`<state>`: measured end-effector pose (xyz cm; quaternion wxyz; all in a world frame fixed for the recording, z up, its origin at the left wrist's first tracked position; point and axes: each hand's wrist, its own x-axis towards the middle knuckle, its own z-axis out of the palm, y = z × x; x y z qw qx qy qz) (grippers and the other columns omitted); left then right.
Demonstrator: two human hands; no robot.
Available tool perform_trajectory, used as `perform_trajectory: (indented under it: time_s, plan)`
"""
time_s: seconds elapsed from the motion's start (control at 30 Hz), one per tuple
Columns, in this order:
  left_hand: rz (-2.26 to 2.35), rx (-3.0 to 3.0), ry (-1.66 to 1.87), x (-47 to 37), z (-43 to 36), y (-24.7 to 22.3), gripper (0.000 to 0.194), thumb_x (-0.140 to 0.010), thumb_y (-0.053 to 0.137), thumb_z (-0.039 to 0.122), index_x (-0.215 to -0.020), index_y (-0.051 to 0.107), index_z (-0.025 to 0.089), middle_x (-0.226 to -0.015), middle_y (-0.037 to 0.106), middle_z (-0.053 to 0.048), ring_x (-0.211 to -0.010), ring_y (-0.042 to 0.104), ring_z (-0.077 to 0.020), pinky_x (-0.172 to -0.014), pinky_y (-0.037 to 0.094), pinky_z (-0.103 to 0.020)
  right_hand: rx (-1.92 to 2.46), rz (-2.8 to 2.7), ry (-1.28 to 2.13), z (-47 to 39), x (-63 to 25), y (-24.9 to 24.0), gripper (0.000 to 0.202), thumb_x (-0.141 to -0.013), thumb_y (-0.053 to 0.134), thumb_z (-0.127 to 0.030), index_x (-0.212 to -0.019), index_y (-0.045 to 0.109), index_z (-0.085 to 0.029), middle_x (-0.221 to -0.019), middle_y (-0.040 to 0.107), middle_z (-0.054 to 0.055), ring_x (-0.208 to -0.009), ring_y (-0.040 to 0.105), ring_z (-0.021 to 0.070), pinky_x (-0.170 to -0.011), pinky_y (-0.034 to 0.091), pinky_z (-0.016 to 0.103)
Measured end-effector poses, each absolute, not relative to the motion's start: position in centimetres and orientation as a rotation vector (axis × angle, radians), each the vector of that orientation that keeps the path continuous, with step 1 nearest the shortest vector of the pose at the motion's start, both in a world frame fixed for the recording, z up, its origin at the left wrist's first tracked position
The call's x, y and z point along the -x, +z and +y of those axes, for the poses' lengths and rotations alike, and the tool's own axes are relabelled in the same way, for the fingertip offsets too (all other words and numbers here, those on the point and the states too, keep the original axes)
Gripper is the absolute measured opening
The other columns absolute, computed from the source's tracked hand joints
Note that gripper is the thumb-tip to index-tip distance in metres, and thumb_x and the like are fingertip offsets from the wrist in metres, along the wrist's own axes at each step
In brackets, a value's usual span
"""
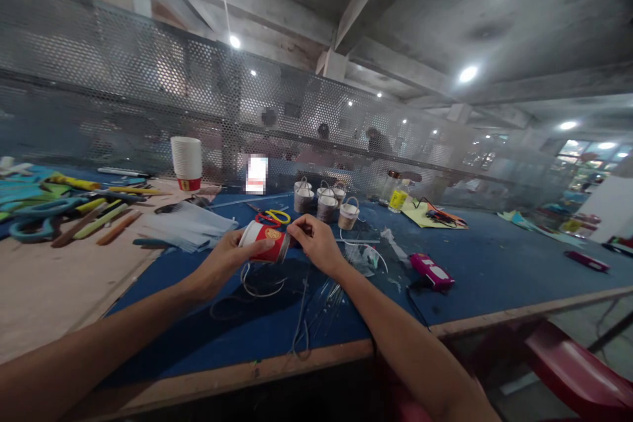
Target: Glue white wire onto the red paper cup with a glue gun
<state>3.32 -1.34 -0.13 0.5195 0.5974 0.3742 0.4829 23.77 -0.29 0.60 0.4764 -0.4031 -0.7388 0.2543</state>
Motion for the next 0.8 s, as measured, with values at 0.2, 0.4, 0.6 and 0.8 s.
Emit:
perform_trajectory:
  time_s: [0.2,0.4,0.6,0.8]
  plan:
    - [0.935,-1.452,1.149,-3.4,-1.3,0.04,0.032,-0.072,0.079,0.044,-0.082,0.075,0.013,-0.078,0.077,-0.009,-0.07,0.069,-0.0233,-0.07,0.051,-0.031,0.972,-1.815,0.584,-0.25,-23.76,0.58,0.023,-0.093,0.056,-0.042,-0.087,0.061,-0.02,-0.073,0.067,-0.001,-0.067,0.063,0.0133,-0.066,0.047,0.024]
    - [0.946,-1.447,1.147,-3.37,-1.42,0.05,0.031,-0.072,0.079,0.043,-0.083,0.075,0.015,-0.078,0.077,-0.007,-0.068,0.067,-0.0212,-0.068,0.05,-0.029,0.951,-1.803,0.619,-0.17,-23.73,0.45,0.021,-0.093,0.057,-0.04,-0.087,0.061,-0.02,-0.074,0.068,-0.001,-0.07,0.066,0.0143,-0.071,0.049,0.025]
    - [0.942,-1.452,1.145,-3.32,-1.71,0.2,0.029,-0.072,0.08,0.041,-0.083,0.075,0.015,-0.078,0.077,-0.007,-0.069,0.067,-0.0214,-0.069,0.05,-0.029,0.96,-1.81,0.602,-0.24,-23.7,0.5,0.022,-0.092,0.057,-0.04,-0.086,0.062,-0.02,-0.075,0.068,0.0,-0.071,0.067,0.0144,-0.072,0.05,0.025]
    - [0.92,-1.499,1.148,-3.21,-1.66,0.16,0.026,-0.073,0.078,0.04,-0.083,0.076,0.017,-0.08,0.077,-0.007,-0.072,0.068,-0.0222,-0.07,0.051,-0.03,0.976,-1.823,0.606,0.15,-23.81,0.29,0.024,-0.091,0.058,-0.042,-0.087,0.062,-0.02,-0.077,0.069,0.0,-0.075,0.067,0.0156,-0.073,0.05,0.026]
